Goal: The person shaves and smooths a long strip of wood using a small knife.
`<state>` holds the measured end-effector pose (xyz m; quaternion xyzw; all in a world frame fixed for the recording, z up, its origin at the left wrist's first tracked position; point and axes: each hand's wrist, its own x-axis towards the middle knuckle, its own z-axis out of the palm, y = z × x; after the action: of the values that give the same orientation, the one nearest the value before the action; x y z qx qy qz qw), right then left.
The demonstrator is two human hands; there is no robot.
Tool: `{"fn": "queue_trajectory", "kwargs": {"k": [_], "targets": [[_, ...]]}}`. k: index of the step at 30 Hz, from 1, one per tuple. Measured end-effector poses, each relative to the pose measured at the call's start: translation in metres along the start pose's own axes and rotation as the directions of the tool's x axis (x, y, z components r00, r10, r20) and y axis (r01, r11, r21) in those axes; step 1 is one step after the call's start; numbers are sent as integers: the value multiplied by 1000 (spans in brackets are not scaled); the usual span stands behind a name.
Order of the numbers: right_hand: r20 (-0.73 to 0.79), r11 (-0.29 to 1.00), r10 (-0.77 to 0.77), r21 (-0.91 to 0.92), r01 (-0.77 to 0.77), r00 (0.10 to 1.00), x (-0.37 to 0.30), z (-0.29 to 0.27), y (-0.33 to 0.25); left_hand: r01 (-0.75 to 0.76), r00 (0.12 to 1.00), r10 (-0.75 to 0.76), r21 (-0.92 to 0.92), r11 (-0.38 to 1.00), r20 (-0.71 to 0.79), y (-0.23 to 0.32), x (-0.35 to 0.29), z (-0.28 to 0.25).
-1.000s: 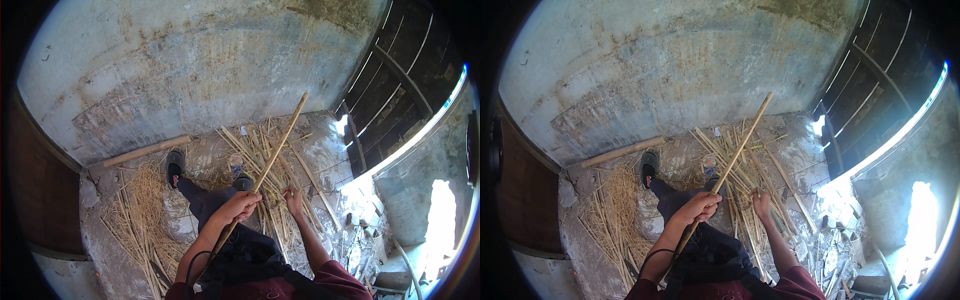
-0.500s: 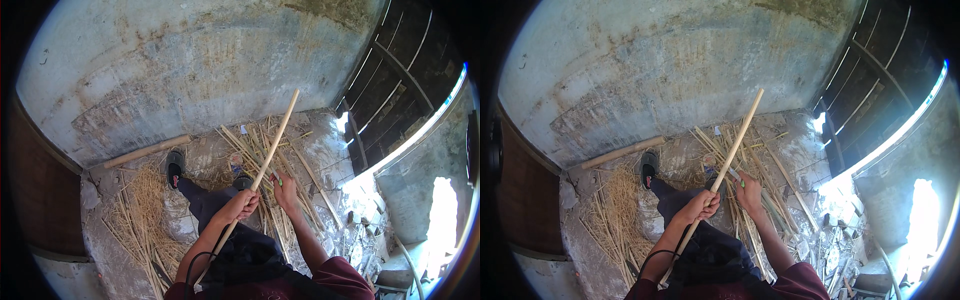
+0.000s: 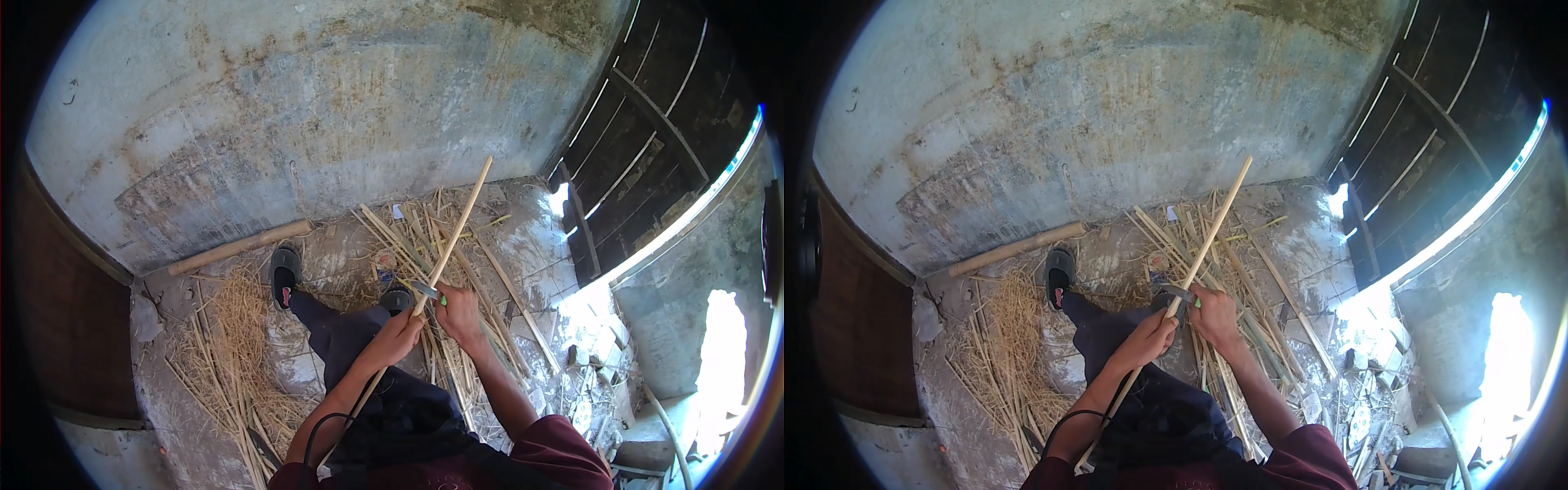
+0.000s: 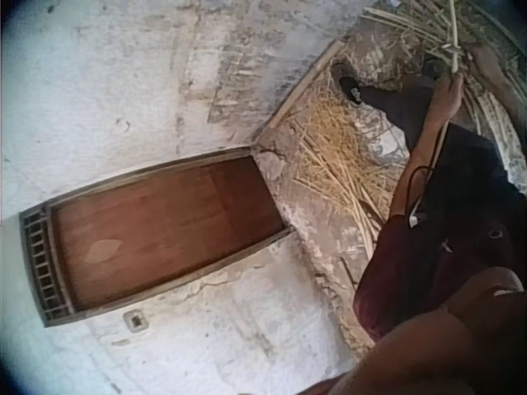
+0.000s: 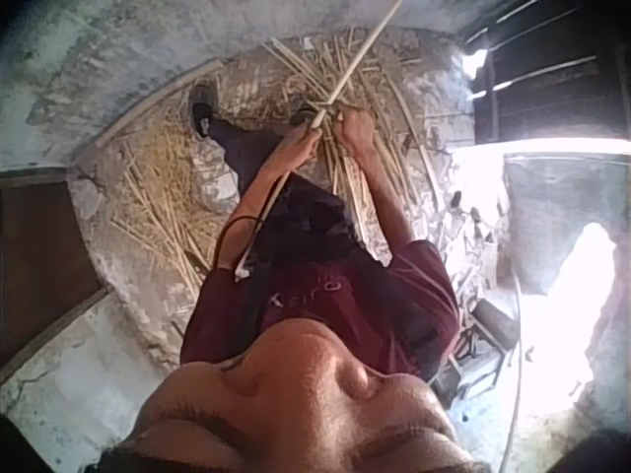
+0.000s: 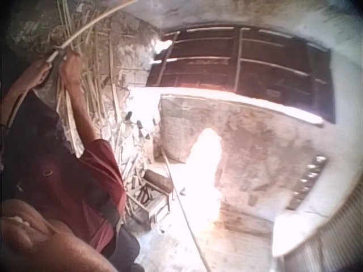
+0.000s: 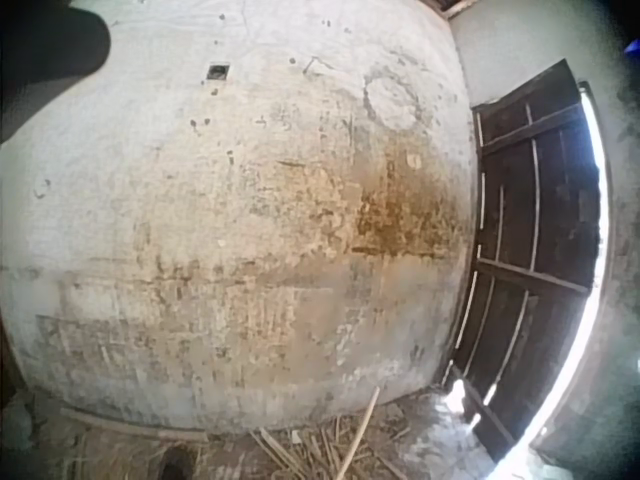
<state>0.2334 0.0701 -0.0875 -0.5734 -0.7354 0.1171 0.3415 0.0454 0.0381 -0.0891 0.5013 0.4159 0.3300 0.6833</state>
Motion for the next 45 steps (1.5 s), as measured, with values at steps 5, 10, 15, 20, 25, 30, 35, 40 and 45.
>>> {"fn": "queue_trajectory", "kwargs": {"k": [5,10,15,20,25,30,35,40,45], "targets": [[132,997,1,-73,8,991,-2,2,-3,-171,978,201,341,924,-53,-11,2,-3],[114,995,-8,-98,19,993,-1,7,1,-207,955,280,455,866,-98,-6,-1,-1],[-40,990,-27,-136,21,999,4,15,14,-85,967,201,547,832,-155,-3,-3,5],[-4,980,38,-195,-38,999,23,22,37,-98,959,239,607,789,-154,-7,-2,5],[-98,970,146,-181,-161,984,55,20,72,-91,955,254,667,739,-152,-11,-3,7],[-189,951,215,-184,-250,958,90,12,102,-94,953,257,649,755,-161,-11,-4,8],[-110,967,203,-136,-217,973,93,-6,93,-124,958,254,606,786,-133,-10,-4,6],[47,987,102,-130,-95,994,35,-3,44,-173,957,274,567,806,-98,-11,-2,7],[84,983,7,-184,9,996,16,7,32,-101,963,232,613,784,-138,-8,-6,8]]}}
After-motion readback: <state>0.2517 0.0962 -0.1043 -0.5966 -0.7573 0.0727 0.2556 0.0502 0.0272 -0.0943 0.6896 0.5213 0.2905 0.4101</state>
